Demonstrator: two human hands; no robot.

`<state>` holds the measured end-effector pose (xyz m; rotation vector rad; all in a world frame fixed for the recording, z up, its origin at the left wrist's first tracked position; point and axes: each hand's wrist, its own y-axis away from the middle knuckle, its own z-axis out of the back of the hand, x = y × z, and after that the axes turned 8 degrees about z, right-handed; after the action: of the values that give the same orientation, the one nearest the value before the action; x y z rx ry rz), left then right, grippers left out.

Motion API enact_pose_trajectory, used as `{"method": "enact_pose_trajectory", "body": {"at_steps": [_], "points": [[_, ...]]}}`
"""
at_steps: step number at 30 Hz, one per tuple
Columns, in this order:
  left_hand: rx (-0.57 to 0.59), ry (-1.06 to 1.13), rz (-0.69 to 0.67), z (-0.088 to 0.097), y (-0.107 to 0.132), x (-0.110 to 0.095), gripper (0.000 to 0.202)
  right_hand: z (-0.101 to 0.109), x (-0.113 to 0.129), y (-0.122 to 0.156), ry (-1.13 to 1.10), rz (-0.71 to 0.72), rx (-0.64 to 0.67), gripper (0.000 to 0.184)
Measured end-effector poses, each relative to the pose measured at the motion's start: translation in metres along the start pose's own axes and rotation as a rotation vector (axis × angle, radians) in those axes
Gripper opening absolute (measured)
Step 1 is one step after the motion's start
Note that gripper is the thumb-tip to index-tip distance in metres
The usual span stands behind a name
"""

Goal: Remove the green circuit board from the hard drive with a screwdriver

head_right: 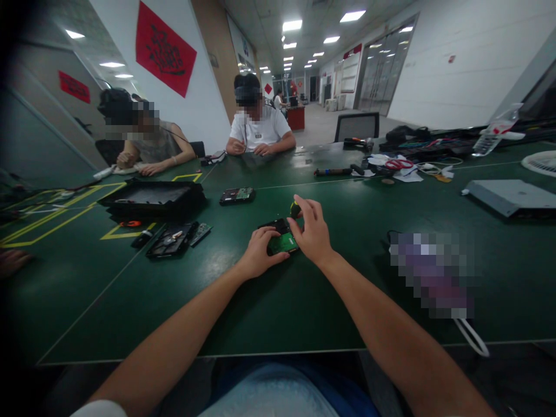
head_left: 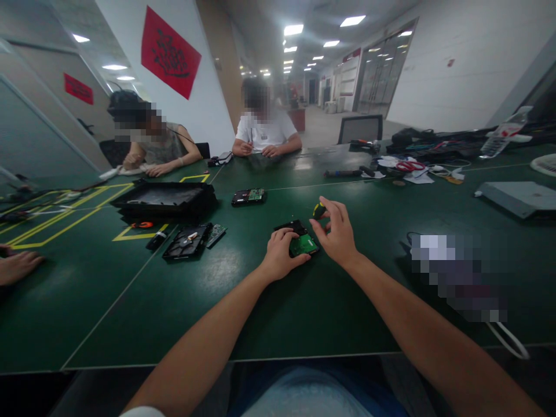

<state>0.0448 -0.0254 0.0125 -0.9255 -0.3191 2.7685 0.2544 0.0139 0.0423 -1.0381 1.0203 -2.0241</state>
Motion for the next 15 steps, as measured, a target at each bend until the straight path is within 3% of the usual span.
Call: {"method": "enact_pose_trajectory", "body": {"at_steps": [15], "points": [[0.005, 0.001, -0.005, 0.0006, -0.0004, -0.0004, 0.059, -0.0005, -0.0013, 0.0008, -0.005, 0.005, -0.002, 0.064]]}}
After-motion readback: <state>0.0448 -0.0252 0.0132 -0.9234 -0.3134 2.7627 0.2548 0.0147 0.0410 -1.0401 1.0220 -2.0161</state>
